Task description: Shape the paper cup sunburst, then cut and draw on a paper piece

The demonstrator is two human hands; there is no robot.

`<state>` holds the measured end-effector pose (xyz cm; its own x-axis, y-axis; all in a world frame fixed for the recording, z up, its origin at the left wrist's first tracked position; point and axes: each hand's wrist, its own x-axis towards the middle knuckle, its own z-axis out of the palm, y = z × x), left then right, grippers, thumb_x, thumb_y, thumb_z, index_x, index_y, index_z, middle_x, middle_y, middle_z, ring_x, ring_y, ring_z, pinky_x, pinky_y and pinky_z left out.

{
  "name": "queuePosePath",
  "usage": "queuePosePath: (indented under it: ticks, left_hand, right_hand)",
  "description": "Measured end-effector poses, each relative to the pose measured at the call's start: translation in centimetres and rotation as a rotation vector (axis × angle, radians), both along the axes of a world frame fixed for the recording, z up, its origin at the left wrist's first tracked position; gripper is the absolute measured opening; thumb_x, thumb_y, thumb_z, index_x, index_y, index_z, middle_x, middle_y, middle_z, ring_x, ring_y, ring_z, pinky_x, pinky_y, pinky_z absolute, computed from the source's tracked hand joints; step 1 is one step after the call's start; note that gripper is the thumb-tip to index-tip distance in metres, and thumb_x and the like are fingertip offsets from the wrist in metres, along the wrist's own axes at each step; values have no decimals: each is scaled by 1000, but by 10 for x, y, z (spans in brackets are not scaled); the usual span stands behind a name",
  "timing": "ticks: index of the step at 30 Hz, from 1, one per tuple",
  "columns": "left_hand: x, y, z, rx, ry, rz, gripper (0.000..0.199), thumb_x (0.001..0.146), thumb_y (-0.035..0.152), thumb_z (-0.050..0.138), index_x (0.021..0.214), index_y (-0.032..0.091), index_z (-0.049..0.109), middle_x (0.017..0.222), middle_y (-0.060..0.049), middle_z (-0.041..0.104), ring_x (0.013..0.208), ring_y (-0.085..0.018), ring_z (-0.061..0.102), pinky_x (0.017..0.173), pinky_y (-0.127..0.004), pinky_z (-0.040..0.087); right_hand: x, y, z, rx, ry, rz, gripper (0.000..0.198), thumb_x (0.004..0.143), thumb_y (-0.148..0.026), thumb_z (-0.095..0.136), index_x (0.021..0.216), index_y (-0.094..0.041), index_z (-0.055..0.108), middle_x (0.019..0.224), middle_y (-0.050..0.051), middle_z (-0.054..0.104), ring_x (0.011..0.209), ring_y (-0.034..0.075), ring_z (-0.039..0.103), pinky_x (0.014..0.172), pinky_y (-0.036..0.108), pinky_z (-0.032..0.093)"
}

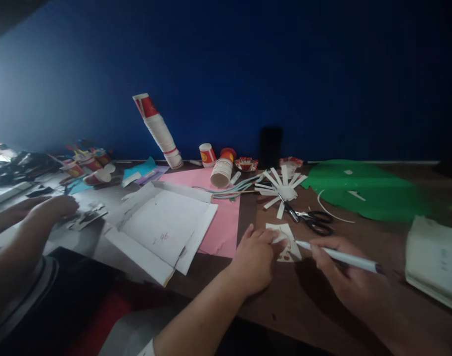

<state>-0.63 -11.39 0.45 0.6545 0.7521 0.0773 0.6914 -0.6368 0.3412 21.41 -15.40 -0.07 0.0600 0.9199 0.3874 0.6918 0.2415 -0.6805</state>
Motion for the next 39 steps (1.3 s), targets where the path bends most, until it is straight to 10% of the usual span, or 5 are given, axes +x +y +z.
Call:
queuePosePath:
  ticks: [39]
  left_hand:
    - [-3, 7, -2, -137, -9, -21, 51, 98, 18, 45, 147, 24, 57, 157, -6, 51, 146, -25, 43, 128, -55, 18]
  right_hand:
    - [-13, -11, 2, -36, -84, 181, 19, 96, -40, 54, 87, -28, 67, 78, 0, 73, 71, 20, 71, 65, 30, 52]
